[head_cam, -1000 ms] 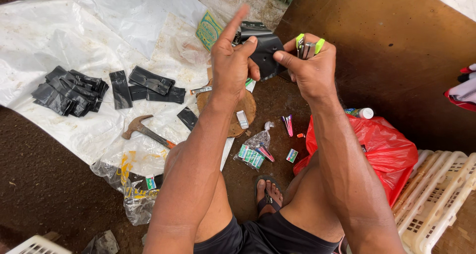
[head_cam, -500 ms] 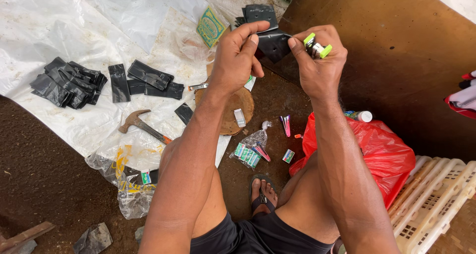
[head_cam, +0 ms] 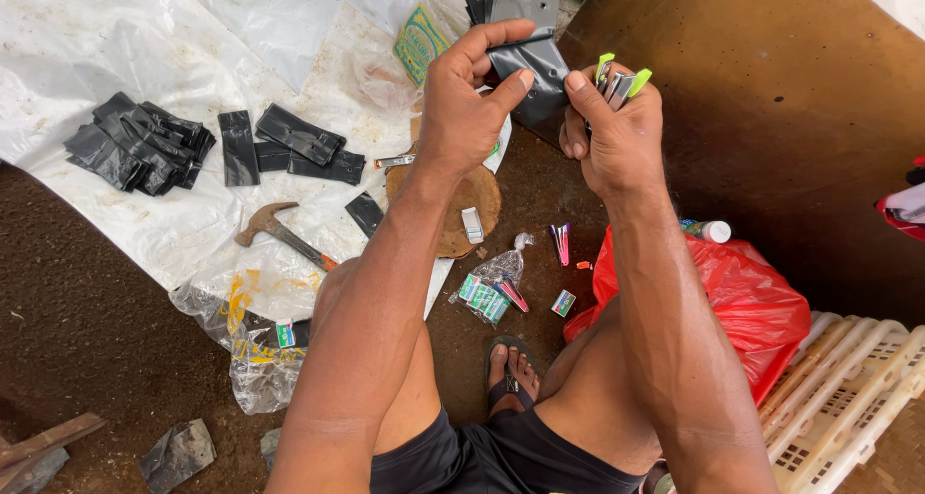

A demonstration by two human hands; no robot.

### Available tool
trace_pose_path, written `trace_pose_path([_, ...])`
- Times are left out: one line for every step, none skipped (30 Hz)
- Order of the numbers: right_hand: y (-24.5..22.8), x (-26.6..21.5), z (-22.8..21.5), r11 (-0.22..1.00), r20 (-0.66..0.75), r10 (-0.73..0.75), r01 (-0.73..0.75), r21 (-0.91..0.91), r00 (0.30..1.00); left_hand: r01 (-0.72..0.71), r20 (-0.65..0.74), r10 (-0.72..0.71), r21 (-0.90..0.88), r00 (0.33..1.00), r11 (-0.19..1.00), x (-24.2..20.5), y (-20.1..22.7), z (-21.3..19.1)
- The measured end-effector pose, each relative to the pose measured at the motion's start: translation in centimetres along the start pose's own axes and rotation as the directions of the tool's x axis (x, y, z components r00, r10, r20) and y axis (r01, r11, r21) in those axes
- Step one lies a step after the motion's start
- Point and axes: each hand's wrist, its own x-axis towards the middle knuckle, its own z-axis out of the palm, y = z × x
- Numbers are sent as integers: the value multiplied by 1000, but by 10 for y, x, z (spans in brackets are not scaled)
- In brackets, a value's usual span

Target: The person uses a green-handled tool to press or adjust small metal components on black plastic parts. They handle the parts one at a time, occasionally picking up and setting down the tool, and continue the process across multiple units.

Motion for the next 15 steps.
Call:
trace_pose_path([0,0,1,999,13,-12,13,-33,1000,-3,-9,3,-7,1000,1000,0,0,0])
trace_pose_path([1,0,2,998,27,-24,25,-65,999,-6,-19,6,-14,1000,1000,1,0,-2])
trace_pose_path([1,0,3,1000,48,18,-17,-20,999,-10,-29,9,-20,1000,1000,1,0,-4])
trace_pose_path([-2,0,4,998,69,57,-58,24,996,-29,-37,29,-12,999,999,2,2,-7])
trace_pose_path([-3,0,5,993,92,95,-101,67,991,-49,-45,49,-4,998,999,3,4,-11])
trace_pose_path([-4,0,7,986,132,124,-137,93,983,-70,-53,70,4,996,998,4,6,-16])
trace_pose_path([-6,1,9,978,173,153,-174,118,973,-89,-62,90,20,994,996,4,8,-20])
trace_pose_path([-6,1,12,967,214,180,-213,143,960,-107,-70,110,37,991,994,4,10,-24])
trace_pose_path([-6,0,15,967,228,185,-219,132,956,-125,-79,129,54,989,991,3,12,-28])
trace_pose_path([-6,-1,18,967,241,191,-225,122,952,-144,-65,148,54,987,988,3,14,-31])
trace_pose_path([-5,-1,22,966,254,197,-231,113,947,-164,-52,166,54,985,985,2,15,-33])
trace_pose_path([-4,-2,24,971,267,179,-214,106,947,-181,-36,183,52,982,982,2,17,-34])
trace_pose_path([-3,-4,26,975,280,162,-197,100,946,-178,-30,180,71,983,982,0,18,-35])
trace_pose_path([-3,-3,28,980,293,143,-177,94,945,-177,-24,180,90,983,980,0,20,-35])
trace_pose_path([-3,-2,30,981,302,128,-166,102,944,-176,-17,179,109,984,978,-1,21,-35])
